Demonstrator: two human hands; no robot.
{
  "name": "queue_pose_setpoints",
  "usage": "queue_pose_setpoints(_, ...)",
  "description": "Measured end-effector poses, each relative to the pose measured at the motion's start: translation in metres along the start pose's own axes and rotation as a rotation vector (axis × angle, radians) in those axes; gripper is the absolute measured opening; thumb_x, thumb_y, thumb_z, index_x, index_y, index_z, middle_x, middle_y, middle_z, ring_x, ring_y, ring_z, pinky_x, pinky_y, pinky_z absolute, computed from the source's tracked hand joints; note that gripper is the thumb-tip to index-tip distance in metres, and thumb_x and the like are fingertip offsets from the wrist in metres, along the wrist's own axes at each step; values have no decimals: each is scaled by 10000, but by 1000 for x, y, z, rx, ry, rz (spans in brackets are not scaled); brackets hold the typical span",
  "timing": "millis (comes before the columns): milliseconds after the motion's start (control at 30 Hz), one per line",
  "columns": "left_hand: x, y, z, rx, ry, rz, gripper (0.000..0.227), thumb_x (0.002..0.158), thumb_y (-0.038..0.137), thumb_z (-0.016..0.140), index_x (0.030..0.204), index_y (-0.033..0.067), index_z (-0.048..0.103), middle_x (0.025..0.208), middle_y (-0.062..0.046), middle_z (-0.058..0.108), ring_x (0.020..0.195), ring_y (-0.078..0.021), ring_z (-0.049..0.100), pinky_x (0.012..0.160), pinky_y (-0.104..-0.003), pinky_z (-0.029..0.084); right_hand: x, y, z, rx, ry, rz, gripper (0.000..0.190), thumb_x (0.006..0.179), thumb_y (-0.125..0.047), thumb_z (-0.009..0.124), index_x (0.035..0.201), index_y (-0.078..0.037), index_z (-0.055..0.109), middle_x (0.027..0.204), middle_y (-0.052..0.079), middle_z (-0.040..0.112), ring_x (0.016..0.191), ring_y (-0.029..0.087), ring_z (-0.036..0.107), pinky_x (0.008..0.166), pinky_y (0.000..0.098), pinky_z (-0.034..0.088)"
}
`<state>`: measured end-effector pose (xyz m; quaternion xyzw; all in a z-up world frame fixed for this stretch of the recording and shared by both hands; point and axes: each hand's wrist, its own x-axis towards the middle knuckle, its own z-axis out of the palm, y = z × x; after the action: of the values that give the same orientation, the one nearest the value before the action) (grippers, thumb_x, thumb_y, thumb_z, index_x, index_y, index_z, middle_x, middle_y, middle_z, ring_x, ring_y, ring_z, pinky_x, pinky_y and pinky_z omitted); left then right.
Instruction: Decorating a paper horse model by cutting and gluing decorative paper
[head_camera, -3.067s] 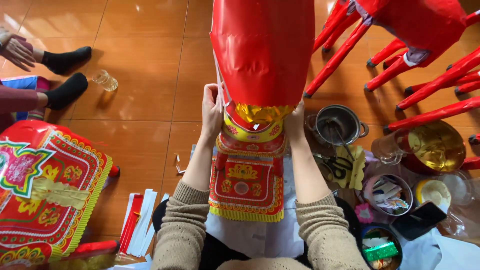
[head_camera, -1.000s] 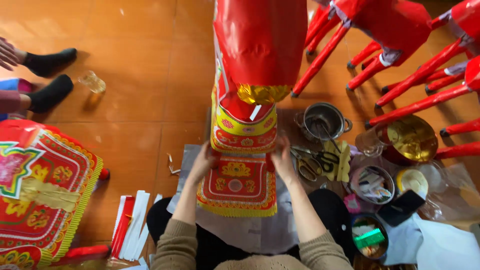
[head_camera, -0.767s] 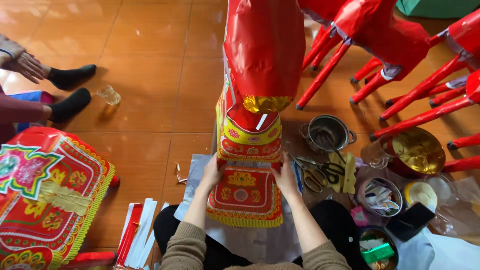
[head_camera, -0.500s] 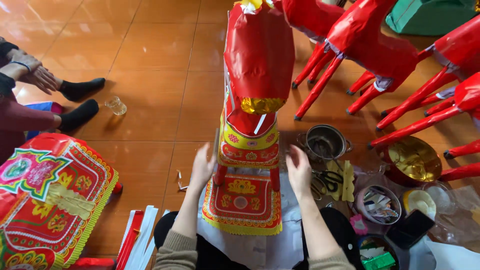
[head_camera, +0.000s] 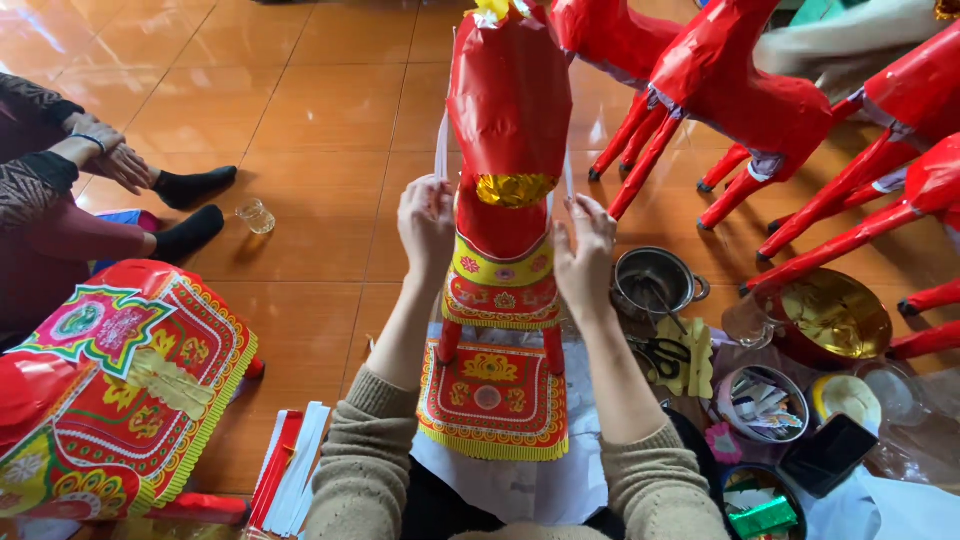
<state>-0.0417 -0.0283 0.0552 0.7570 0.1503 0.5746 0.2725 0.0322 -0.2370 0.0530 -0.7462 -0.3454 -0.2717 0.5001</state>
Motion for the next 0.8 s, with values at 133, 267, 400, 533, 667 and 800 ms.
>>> queue_pose_setpoints(133,-10,-8,-12,43,-54,-25,175,945,233,632,1103,161,650,913,-90,692,916,-317,666,996,-471,425,-6,4,-12,209,-56,215,180,895,-59,644,1050,-120,713,1246,106,574,1198,319,541,1071,446,361)
queue_pose_setpoints(267,-32,-19,-8,42,-108,-110,212,974,260,601,1146,136,608,871,-103,711,917,-324,678,1033,-490,400,2,-14,-7,453,-118,222,184,922,-35,618,1090,-84,674,1349,163,515,1307,351,467,1094,465,365)
queue_pose_setpoints(400,-50,-23,-29,69,-215,-100,271,945,205,604,1201,116,587,899,-114,717,923,-343,677,992,-507,421,3,-12,-4,378,-134,220,322,954,-35,561,1270,-75,610,1351,143,525,1326,310,452,1127,457,305)
queue_pose_setpoints(533,-83,-55,-55,160,-312,-169,460,853,170,680,1291,126,546,1004,-151,699,969,-358,667,921,-490,482,-11,9,-11,137,-100,77,415,925,-2,616,1336,10,553,1368,214,499,1321,378,429,1123,495,275)
queue_pose_setpoints(667,-131,-83,-86,225,-437,-308,556,845,189,681,1360,114,484,1136,-190,651,1053,-380,638,927,-493,492,-51,33,-25,171,-280,253,285,944,-98,601,1224,-73,645,1400,174,475,1315,399,436,1109,486,336)
queue_pose_setpoints(800,-192,-108,-119,298,-593,-492,545,839,220,701,1341,128,510,1162,-186,618,1059,-364,640,915,-471,520,-132,116,-32,20,-443,515,218,903,-262,674,1115,-231,713,1209,12,619,1141,239,599,976,341,483)
